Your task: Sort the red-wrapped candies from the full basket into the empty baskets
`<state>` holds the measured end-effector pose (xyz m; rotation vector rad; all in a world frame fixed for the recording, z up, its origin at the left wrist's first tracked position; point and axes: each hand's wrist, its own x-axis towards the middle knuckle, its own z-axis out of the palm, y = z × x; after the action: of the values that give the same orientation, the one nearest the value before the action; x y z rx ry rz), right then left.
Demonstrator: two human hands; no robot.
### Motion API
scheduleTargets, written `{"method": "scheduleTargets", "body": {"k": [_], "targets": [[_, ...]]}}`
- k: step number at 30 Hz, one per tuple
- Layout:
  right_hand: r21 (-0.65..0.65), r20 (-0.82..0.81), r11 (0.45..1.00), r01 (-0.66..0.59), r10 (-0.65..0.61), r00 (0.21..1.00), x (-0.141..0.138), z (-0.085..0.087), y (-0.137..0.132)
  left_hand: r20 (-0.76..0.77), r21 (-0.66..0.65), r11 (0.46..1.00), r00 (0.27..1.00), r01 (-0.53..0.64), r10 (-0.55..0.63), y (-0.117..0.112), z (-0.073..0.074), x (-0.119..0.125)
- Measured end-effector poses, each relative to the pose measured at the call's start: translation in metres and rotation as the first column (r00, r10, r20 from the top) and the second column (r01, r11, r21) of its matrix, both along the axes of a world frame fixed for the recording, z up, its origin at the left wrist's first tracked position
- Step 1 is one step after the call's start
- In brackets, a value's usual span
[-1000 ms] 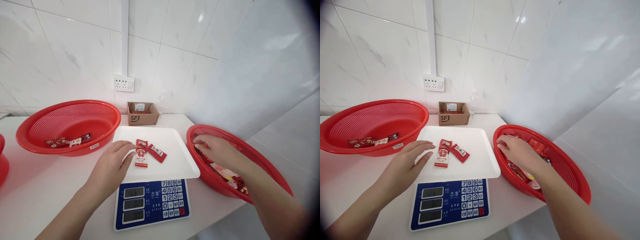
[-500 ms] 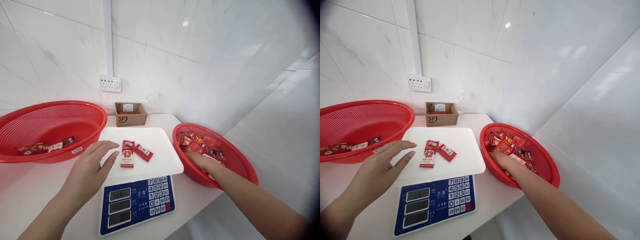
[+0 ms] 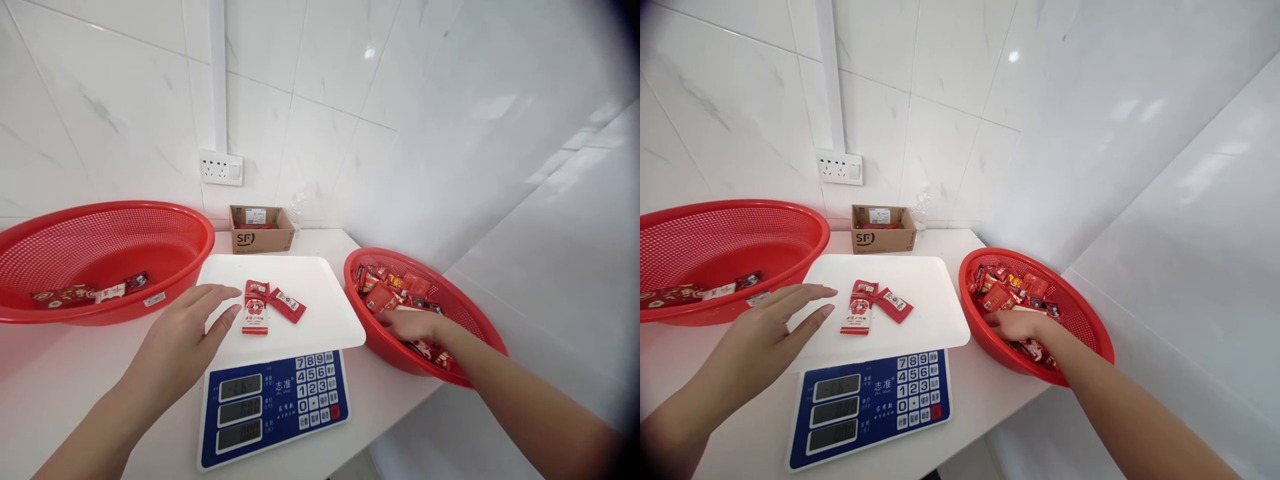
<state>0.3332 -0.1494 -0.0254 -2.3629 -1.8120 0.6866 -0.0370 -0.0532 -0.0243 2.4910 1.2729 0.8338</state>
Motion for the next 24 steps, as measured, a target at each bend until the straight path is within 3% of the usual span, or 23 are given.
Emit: {"method": "scheduleTargets", "body": {"k": [2, 4, 9, 12, 16, 20, 22, 24], "targets": [[-0.129, -0.196, 0.990, -0.063, 0.037, 0.980, 0.002, 0.008, -0.007, -0.013, -0.011, 1.000, 1.000, 0.008, -0.008, 0.000, 0.000, 0.000], [-0.147, -0.314, 0.985, -0.090, 0.040, 0.949, 0.005, 0.014, -0.016, -0.017, -0.017, 1.000, 1.000, 0.013, -0.013, -0.001, 0.002, 0.000], [-0.144, -0.383, 0.989, 0.016, -0.071, 0.921, 0.015, 0.016, -0.036, -0.011, -0.025, 0.999, 0.999, 0.035, -0.035, -0.003, 0.004, 0.000], [-0.183, -0.379, 0.983, -0.004, -0.067, 0.923, 0.017, 0.016, -0.042, -0.024, -0.028, 0.997, 0.997, 0.076, -0.076, -0.003, 0.002, 0.001], [-0.136, -0.390, 0.990, -0.027, -0.028, 0.921, 0.012, 0.021, -0.043, -0.080, -0.036, 0.973, 0.970, 0.229, -0.231, -0.004, -0.003, 0.005], [-0.106, -0.407, 0.992, 0.067, -0.105, 0.907, 0.011, 0.025, -0.040, -0.160, -0.064, 0.927, 0.913, 0.369, -0.375, -0.005, -0.009, 0.008], [-0.020, -0.316, 0.987, 0.158, -0.156, 0.936, 0.011, 0.028, -0.037, -0.185, -0.067, 0.918, 0.900, 0.390, -0.396, -0.005, -0.012, 0.009], [0.156, -0.197, 0.961, 0.228, -0.196, 0.961, 0.006, 0.033, -0.033, -0.189, -0.057, 0.916, 0.896, 0.397, -0.401, -0.005, -0.014, 0.009]]}}
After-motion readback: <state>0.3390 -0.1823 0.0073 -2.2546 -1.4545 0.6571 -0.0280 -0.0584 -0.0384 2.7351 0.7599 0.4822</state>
